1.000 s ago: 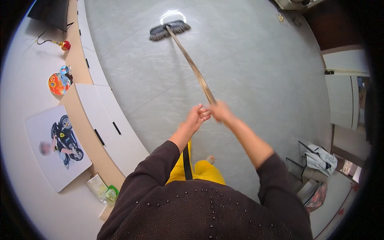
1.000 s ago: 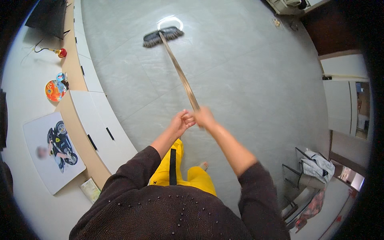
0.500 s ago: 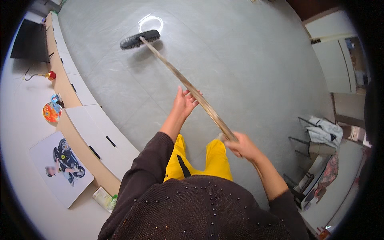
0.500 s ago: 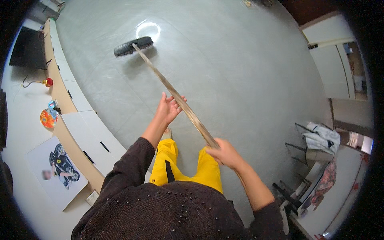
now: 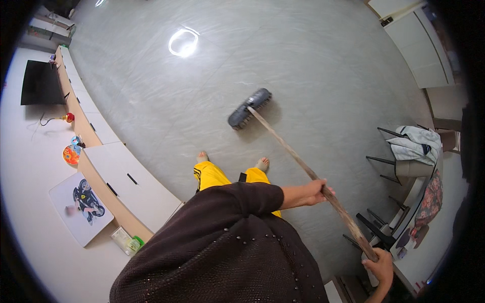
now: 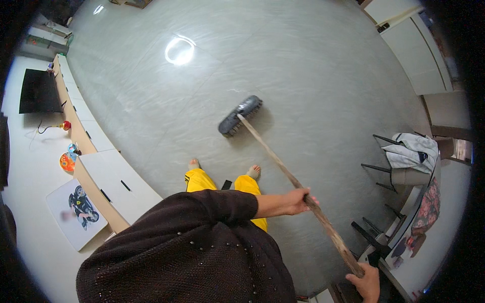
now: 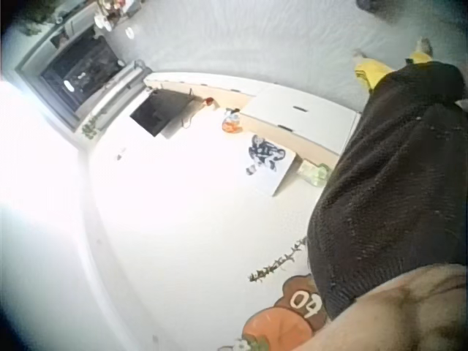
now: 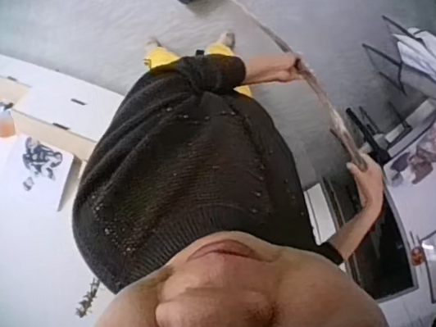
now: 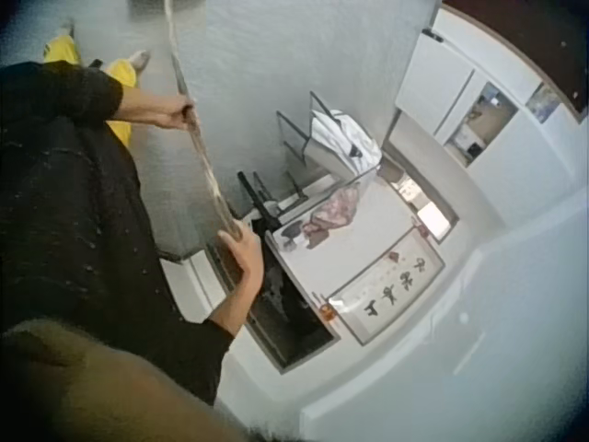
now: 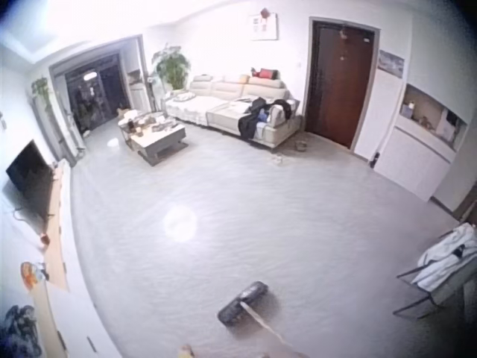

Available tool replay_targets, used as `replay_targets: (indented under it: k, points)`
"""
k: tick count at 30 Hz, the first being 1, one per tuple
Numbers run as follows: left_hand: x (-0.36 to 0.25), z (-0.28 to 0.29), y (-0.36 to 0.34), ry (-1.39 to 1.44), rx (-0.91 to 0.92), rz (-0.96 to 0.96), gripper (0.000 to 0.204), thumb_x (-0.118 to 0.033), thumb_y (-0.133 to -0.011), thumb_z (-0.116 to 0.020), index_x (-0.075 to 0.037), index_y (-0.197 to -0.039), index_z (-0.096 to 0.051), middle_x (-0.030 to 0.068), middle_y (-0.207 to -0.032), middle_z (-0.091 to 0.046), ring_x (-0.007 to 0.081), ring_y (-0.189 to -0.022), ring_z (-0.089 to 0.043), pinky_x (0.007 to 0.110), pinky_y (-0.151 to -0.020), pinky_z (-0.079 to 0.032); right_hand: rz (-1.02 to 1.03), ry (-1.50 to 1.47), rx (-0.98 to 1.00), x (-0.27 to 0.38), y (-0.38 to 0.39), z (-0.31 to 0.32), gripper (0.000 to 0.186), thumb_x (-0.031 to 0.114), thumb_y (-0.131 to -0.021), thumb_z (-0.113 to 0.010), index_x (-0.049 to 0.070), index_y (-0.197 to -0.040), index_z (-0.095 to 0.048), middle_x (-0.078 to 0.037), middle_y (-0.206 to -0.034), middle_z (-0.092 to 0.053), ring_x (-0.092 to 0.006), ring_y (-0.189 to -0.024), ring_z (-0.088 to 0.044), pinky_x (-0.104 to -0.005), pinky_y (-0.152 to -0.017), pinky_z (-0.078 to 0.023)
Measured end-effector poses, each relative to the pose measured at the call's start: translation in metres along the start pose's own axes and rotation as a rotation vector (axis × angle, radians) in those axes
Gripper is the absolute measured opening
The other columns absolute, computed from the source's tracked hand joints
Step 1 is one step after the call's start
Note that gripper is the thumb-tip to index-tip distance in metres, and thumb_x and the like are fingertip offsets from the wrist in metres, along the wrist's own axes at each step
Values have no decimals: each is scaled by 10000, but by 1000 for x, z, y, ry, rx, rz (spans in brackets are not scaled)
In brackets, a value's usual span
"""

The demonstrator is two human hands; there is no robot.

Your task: The person sweeps the tiled floor with a long-handled broom, moving from the kitchen area into the living room. They gather debris into a small white bucket and continue sweeping around furniture.

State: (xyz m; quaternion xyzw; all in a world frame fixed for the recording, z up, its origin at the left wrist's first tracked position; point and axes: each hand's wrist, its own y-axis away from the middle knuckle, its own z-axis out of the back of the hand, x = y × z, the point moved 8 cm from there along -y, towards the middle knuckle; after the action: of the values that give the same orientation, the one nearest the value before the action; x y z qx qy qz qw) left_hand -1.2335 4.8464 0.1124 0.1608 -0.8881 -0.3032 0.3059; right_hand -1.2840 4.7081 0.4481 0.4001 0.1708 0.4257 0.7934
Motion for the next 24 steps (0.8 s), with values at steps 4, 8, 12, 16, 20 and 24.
replay_targets:
  k: [4, 8, 12, 16, 20, 24]
  points:
    - [3, -38, -29, -71, 33, 26, 262, -268, -968, -383, -25, -1067, -376, 122, -941, -511, 310, -918, -578, 445, -808, -501, 51, -239, -13, 25, -3, 29, 451, 111, -601, -707, -23, -1022, -613, -52, -642, -560, -115, -526, -545, -272, -484, -430]
    - [-43, -7, -77, -107, 15, 23, 293, -258, -969, -381, -2, -1108, -361, 123, -905, -514, 293, -852, -584, 454, -762, -520, -83, -143, 149, 45, -40, 5, 484, 146, -677, -692, -9, -1120, -575, -83, -651, -583, -147, -575, -554, -288, -546, -435]
    - [-90, -5, -59, -109, 7, -43, 304, -256, -968, -389, 11, -1111, -366, 125, -895, -516, 293, -812, -585, 458, -736, -524, -38, -151, 120, 77, -75, -2, 521, 141, -701, -685, 4, -1186, -552, -49, -634, -556, -126, -532, -522, -273, -518, -429]
    - [-165, 5, -28, -119, 86, -143, 279, -242, -967, -390, 20, -1063, -389, 139, -913, -517, 293, -821, -584, 455, -737, -520, -93, -169, 210, 144, -105, -13, 550, 157, -705, -690, 2, -1211, -541, -44, -666, -559, -116, -540, -517, -269, -502, -420]
    - [-278, 20, 23, -105, 232, -276, 271, -219, -960, -401, 47, -1010, -403, 167, -958, -514, 299, -889, -563, 445, -817, -503, 79, -65, 230, 240, -149, -24, 581, 190, -738, -680, -18, -1249, -499, -37, -666, -547, -111, -553, -512, -265, -490, -412]
    - [-419, 58, 96, -37, 180, -505, 251, -218, -944, -449, 32, -957, -450, 189, -923, -543, 322, -885, -560, 470, -866, -477, 213, -44, 351, 375, -195, -52, 580, 238, -781, -666, 25, -1284, -471, -56, -705, -561, -117, -582, -511, -275, -540, -439]
